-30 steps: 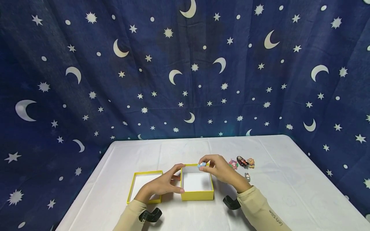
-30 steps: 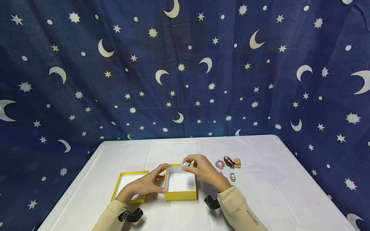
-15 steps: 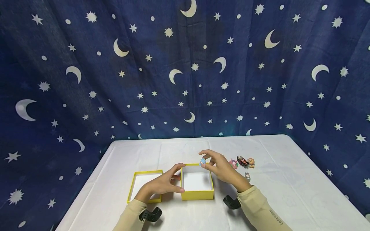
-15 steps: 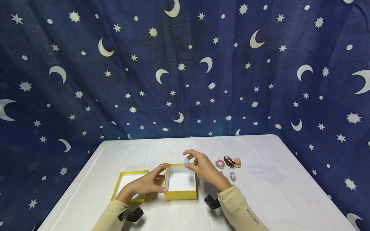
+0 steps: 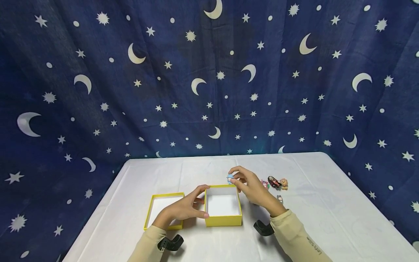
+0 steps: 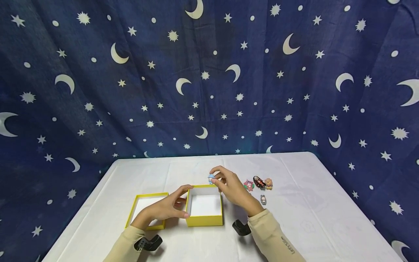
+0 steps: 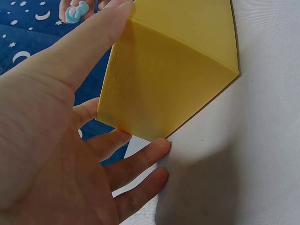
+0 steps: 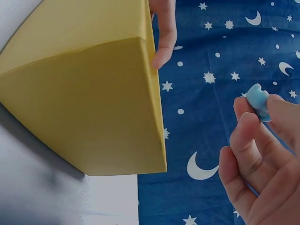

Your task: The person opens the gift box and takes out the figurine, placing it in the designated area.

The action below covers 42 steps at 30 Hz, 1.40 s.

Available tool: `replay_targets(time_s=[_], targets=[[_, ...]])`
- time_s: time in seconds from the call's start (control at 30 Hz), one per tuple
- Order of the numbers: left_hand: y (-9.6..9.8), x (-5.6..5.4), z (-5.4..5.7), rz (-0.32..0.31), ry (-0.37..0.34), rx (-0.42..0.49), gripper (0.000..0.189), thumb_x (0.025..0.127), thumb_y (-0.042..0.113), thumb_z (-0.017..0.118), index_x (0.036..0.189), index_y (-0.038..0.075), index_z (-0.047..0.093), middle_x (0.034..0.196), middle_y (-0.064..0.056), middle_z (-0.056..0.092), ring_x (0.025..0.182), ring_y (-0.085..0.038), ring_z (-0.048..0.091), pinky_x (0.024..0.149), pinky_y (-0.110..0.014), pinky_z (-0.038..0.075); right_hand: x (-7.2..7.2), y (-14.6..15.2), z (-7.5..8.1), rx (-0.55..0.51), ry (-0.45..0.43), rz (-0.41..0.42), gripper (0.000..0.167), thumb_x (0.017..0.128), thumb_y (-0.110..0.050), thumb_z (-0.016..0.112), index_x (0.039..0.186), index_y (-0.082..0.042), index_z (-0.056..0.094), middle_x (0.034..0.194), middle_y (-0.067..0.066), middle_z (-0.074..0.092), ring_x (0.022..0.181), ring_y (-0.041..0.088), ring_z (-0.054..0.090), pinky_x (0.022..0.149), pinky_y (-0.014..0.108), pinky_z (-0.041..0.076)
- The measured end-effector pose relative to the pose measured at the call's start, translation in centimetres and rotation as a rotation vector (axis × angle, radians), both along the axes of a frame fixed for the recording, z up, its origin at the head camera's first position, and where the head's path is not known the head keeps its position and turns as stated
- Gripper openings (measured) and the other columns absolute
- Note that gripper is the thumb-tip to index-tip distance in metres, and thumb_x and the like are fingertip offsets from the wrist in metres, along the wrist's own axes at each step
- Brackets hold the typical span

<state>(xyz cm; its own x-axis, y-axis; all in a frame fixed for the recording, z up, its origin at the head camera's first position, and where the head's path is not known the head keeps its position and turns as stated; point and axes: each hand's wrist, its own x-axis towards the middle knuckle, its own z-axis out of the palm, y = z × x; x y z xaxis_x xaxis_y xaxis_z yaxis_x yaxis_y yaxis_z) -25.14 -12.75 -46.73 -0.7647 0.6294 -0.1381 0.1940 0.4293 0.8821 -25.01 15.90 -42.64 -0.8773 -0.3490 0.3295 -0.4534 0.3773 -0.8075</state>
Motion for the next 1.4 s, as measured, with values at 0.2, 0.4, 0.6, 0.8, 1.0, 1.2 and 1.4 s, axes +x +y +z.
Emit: replay_targets(time_s=[0.2, 0.4, 0.6, 0.8, 1.0, 1.2, 1.4], targets=[[0.0, 0.0, 0.1, 0.000, -0.008, -0.003, 0.089, 0.086, 0.023, 0.082, 0.155, 0.030, 0.027, 0.165, -0.009, 0.026, 0.137, -0.031, 0.049, 0.115, -0.050, 0.042, 0.2, 0.4, 0.6, 0.023, 0.037, -0.014, 0.024, 0.103, -0.015, 0.058, 0.127, -0.014, 0.060, 0.096, 0.012, 0.071, 0.059, 0.014, 0.057, 0.057, 0.027, 0.049], [-0.1, 0.0, 0.1, -0.026, 0.002, 0.007, 0.090, 0.086, 0.027, 0.082, 0.156, 0.027, 0.026, 0.165, -0.012, 0.024, 0.138, -0.033, 0.049, 0.114, -0.050, 0.043, 0.2, 0.9, 0.8, -0.001, 0.039, -0.028, 0.026, 0.104, -0.013, 0.056, 0.129, -0.016, 0.063, 0.099, 0.010, 0.068, 0.062, 0.022, 0.058, 0.056, 0.025, 0.047], [-0.1, -0.1, 0.0, -0.030, -0.001, 0.016, 0.089, 0.087, 0.025, 0.082, 0.156, 0.027, 0.026, 0.165, -0.014, 0.025, 0.139, -0.034, 0.048, 0.113, -0.050, 0.043, 0.1, 1.3, 1.0, -0.049, 0.015, 0.005, 0.039, 0.096, -0.011, 0.069, 0.134, -0.010, 0.060, 0.114, 0.018, 0.066, 0.068, 0.011, 0.061, 0.063, 0.025, 0.052], [-0.2, 0.0, 0.1, -0.027, 0.005, 0.011, 0.088, 0.087, 0.025, 0.082, 0.155, 0.028, 0.026, 0.165, -0.013, 0.025, 0.139, -0.033, 0.048, 0.115, -0.050, 0.041, 0.2, 1.4, 1.6, -0.027, 0.019, -0.034, 0.045, 0.095, -0.010, 0.070, 0.138, -0.014, 0.057, 0.108, 0.016, 0.066, 0.068, 0.015, 0.063, 0.055, 0.026, 0.051], [-0.2, -0.1, 0.1, -0.033, 0.010, 0.012, 0.089, 0.086, 0.029, 0.082, 0.155, 0.028, 0.026, 0.165, -0.012, 0.025, 0.139, -0.033, 0.048, 0.115, -0.050, 0.042, 0.3, 1.7, 1.8, -0.039, 0.028, -0.049, 0.043, 0.093, -0.008, 0.072, 0.134, -0.012, 0.059, 0.106, 0.017, 0.067, 0.065, 0.012, 0.061, 0.046, 0.026, 0.049], [-0.2, -0.1, 0.0, -0.029, 0.005, 0.016, 0.089, 0.085, 0.029, 0.083, 0.155, 0.028, 0.027, 0.165, -0.012, 0.025, 0.140, -0.033, 0.048, 0.116, -0.050, 0.041, 0.4, 2.2, 1.9, -0.006, 0.082, -0.082, 0.038, 0.090, -0.008, 0.075, 0.127, -0.009, 0.064, 0.103, 0.016, 0.070, 0.071, 0.012, 0.064, 0.054, 0.026, 0.053], [-0.1, 0.0, 0.1, -0.024, 0.002, 0.020, 0.089, 0.086, 0.025, 0.082, 0.156, 0.024, 0.026, 0.165, -0.012, 0.025, 0.140, -0.033, 0.048, 0.115, -0.050, 0.041, 0.6, 3.0, 2.7, 0.041, 0.152, -0.133, 0.038, 0.087, -0.008, 0.078, 0.123, -0.010, 0.067, 0.100, 0.011, 0.073, 0.075, 0.006, 0.065, 0.062, 0.026, 0.054]])
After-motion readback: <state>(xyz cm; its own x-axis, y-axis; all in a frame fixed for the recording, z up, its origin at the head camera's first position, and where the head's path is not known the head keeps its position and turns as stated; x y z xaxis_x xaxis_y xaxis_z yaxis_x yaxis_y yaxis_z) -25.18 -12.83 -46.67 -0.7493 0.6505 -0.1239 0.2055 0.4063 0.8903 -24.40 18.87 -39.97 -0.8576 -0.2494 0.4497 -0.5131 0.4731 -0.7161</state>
